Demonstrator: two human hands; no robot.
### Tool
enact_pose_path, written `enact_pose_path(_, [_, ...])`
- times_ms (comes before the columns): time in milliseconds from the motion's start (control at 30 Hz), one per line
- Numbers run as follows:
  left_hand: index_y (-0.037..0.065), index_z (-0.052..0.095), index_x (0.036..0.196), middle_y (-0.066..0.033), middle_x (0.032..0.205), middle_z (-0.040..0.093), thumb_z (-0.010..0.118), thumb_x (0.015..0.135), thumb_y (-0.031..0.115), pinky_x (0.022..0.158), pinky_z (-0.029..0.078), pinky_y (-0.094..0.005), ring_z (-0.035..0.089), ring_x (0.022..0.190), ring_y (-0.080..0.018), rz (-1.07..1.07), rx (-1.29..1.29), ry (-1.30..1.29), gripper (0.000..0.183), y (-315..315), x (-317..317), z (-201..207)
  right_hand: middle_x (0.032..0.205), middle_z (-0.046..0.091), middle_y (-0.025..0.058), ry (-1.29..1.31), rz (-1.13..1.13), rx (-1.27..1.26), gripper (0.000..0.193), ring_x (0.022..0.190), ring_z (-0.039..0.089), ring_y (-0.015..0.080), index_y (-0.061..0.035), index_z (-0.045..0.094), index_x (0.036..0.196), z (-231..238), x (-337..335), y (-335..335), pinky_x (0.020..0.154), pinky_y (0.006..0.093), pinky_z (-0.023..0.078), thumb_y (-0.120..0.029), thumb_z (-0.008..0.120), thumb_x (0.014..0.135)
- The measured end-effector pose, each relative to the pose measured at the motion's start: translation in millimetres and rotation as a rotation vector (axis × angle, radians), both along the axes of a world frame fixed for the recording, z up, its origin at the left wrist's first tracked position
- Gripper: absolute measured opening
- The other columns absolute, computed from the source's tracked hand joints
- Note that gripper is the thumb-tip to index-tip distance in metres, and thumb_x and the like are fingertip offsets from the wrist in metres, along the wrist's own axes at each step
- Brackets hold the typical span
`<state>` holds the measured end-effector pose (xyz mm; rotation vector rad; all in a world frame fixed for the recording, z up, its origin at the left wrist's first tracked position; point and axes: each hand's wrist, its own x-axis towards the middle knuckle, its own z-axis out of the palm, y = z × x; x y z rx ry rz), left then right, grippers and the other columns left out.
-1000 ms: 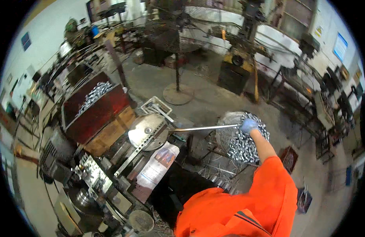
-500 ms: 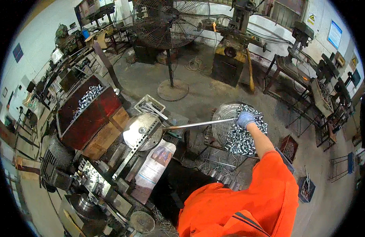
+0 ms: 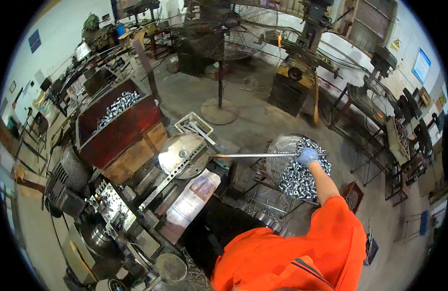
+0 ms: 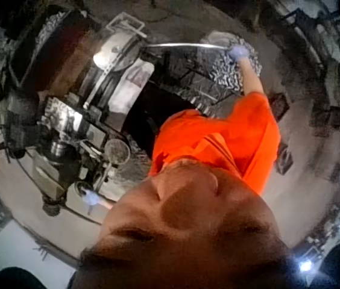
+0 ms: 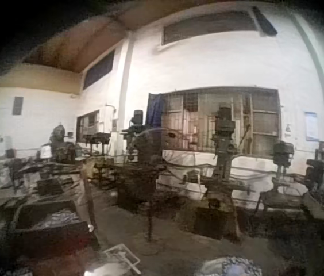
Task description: The person operates a metal lathe, using a lever to advance the mechanism, placing metal parts into a basket, and clearing shavings from the work surface by hand.
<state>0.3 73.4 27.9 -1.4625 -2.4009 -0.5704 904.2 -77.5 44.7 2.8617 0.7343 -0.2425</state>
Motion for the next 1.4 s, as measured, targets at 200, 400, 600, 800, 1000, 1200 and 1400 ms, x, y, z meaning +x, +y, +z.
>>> enact_pose_path(200, [-0.002,0.063,0.106,-0.0169,0.092,0.067,0.052,0.089,0.034,0.07,0.047,-0.0386,0.061,0.078,-0.0243,-0.105,0.038,-0.538,0.041,-3,31,27,0.108,0.061,0.0221,-0.007,0.023,-0.03,0.051,0.096,0.06,0.0356,-0.0043,0.061,0.11,39,-48,8,0.087,0.0437,0.047,-0.034,0.066,0.069])
enact_pose_path(400, [0.005,0.068,0.098,-0.016,0.093,0.066,0.056,0.085,0.041,0.075,0.048,-0.0375,0.065,0.085,-0.0298,0.048,-0.008,-0.334,0.04,6,3,-2,0.106,0.061,0.0245,-0.216,0.143,0.085,0.046,0.098,0.059,0.0367,0.0007,0.064,0.098,-70,59,-54,0.086,0.0416,0.046,-0.034,0.067,0.068])
enact_pose_path(600, [0.008,0.069,0.094,-0.0133,0.085,0.068,0.06,0.083,0.037,0.071,0.049,-0.0353,0.066,0.077,-0.0275,0.118,0.051,-0.437,0.033,-8,2,-6,0.111,0.058,0.0243,-0.05,0.087,0.062,0.043,0.103,0.056,0.038,-0.002,0.061,0.106,-2,-14,-8,0.088,0.0421,0.045,-0.027,0.06,0.071])
enact_pose_path(800, [0.008,0.07,0.093,-0.0128,0.085,0.068,0.06,0.083,0.037,0.071,0.049,-0.0348,0.066,0.077,-0.0268,0.116,0.037,-0.383,0.032,2,11,4,0.108,0.059,0.0246,-0.06,0.038,0.041,0.051,0.103,0.056,0.039,-0.0031,0.057,0.113,-14,-4,-13,0.088,0.0428,0.045,-0.029,0.065,0.069])
enact_pose_path(1000, [0.007,0.07,0.093,-0.0131,0.086,0.068,0.061,0.083,0.036,0.071,0.049,-0.0342,0.066,0.078,-0.0262,0.105,0.064,-0.425,0.032,0,6,-2,0.101,0.061,0.0262,-0.072,0.027,0.072,0.046,0.1,0.057,0.0394,-0.0012,0.062,0.103,-29,12,-23,0.087,0.0427,0.045,-0.03,0.068,0.066])
enact_pose_path(1200, [0.007,0.07,0.093,-0.0122,0.086,0.068,0.062,0.082,0.036,0.071,0.049,-0.0341,0.067,0.078,-0.0253,0.111,0.071,-0.419,0.032,0,8,-1,0.09,0.062,0.0278,-0.159,0.059,0.14,0.039,0.089,0.06,0.0414,0.0009,0.067,0.085,-41,14,-31,0.08,0.0448,0.048,-0.035,0.066,0.067])
enact_pose_path(1400, [0.008,0.07,0.093,-0.0115,0.086,0.069,0.062,0.082,0.036,0.071,0.049,-0.0334,0.067,0.078,-0.0242,0.136,0.041,-0.497,0.031,0,5,-2,0.1,0.062,0.0238,-0.128,0.005,0.038,0.045,0.096,0.06,0.0372,-0.0025,0.064,0.097,-42,18,-29,0.085,0.0423,0.047,-0.037,0.068,0.067])
